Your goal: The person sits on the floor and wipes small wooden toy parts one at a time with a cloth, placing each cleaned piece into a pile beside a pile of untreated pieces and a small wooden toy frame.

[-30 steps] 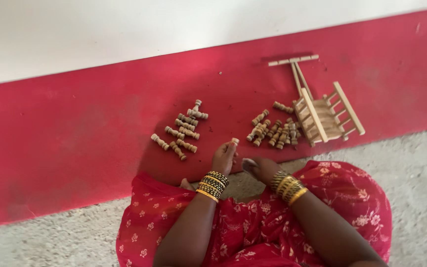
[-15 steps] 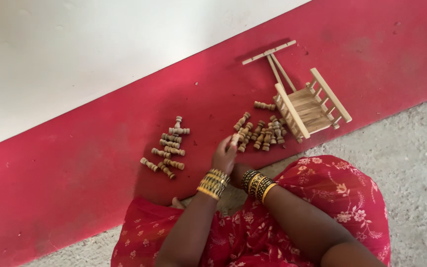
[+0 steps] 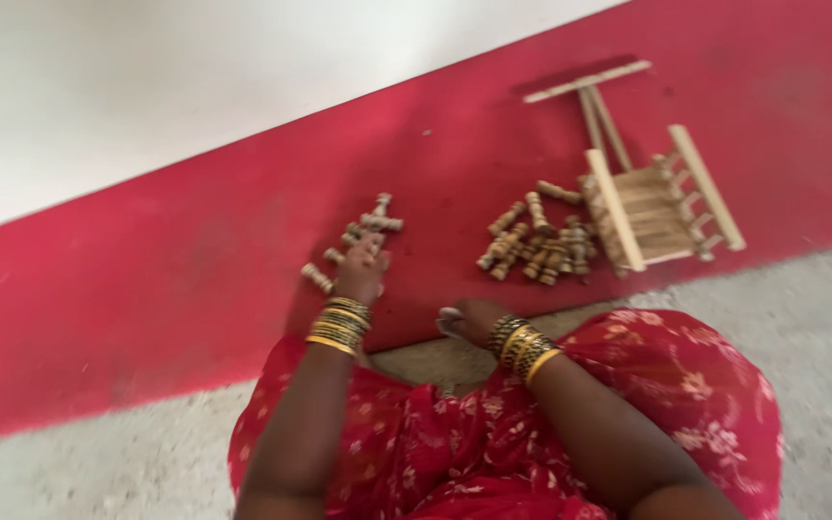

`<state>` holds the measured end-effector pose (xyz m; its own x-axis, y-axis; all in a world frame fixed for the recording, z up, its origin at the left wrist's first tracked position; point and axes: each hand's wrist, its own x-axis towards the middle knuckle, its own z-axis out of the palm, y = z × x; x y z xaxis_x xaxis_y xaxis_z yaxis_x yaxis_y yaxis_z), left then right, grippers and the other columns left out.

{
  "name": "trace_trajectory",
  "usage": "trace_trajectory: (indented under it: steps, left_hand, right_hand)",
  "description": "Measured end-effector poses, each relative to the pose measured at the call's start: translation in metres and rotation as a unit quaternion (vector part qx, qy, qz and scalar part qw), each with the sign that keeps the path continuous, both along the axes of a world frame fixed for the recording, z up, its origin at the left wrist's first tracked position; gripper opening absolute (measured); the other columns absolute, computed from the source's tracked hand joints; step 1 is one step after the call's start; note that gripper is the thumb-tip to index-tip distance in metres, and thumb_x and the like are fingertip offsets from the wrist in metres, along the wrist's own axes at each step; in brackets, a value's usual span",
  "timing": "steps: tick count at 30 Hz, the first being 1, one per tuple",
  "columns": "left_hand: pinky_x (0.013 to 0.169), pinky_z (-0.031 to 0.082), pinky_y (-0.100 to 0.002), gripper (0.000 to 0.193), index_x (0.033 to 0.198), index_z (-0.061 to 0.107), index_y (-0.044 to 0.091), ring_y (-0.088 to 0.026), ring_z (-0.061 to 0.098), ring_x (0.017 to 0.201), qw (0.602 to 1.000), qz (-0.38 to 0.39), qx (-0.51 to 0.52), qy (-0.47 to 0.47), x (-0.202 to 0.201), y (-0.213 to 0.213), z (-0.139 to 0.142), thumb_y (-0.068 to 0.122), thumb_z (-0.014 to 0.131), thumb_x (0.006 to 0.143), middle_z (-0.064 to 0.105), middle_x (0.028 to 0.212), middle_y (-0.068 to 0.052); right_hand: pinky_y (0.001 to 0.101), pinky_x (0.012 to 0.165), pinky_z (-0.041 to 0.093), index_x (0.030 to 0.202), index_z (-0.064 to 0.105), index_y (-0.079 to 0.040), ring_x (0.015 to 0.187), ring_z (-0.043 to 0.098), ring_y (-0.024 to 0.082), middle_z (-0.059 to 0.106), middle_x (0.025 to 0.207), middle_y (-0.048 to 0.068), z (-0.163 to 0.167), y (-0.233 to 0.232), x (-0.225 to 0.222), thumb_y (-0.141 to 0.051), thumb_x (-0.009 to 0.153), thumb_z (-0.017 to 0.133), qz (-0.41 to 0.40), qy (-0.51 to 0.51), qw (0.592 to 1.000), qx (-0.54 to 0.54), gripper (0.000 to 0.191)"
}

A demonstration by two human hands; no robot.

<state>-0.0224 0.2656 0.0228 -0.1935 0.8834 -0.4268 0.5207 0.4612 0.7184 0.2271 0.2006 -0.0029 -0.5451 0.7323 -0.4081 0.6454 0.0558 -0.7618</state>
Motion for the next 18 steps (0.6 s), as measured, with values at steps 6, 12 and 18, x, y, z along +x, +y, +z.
trace_trajectory:
  steps: [6, 12, 18]
  left_hand:
    - [0.109, 0.046, -0.047, 0.062, 0.142, 0.054, 0.007, -0.036, 0.056, 0.132, 0.977, 0.079, 0.128, 0.151, -0.159, -0.033, 0.011, 0.032, 0.078, 0.090, 0.059, 0.143, -0.022]
    - [0.114, 0.044, -0.047, 0.098, 0.154, 0.036, 0.021, -0.037, 0.047, 0.141, 0.969, -0.006, -0.045, 0.243, -0.194, -0.047, -0.003, 0.031, 0.091, 0.073, 0.042, 0.156, -0.016]
    - [0.116, 0.041, -0.050, 0.104, 0.156, 0.025, 0.021, -0.038, 0.042, 0.144, 0.961, -0.031, -0.050, 0.271, -0.206, -0.041, -0.006, 0.028, 0.089, 0.074, 0.031, 0.161, -0.013]
  right_hand:
    - [0.0449, 0.081, 0.056, 0.103, 0.075, -0.006, 0.084, 0.073, 0.030, 0.077, 0.094, 0.016, -0.003, -0.005, -0.031, -0.046, 0.096, 0.061, 0.001, -0.080, 0.996, -0.035, 0.043]
    - [0.0415, 0.086, 0.056, 0.116, 0.071, -0.008, 0.094, 0.073, 0.026, 0.077, 0.107, 0.014, -0.006, -0.017, -0.067, -0.044, 0.095, 0.062, 0.006, -0.097, 0.995, -0.024, 0.043]
    - [0.0372, 0.082, 0.058, 0.117, 0.075, -0.009, 0.088, 0.074, 0.019, 0.080, 0.101, 0.010, 0.014, -0.026, -0.097, -0.040, 0.096, 0.060, 0.043, -0.050, 0.997, -0.037, 0.040]
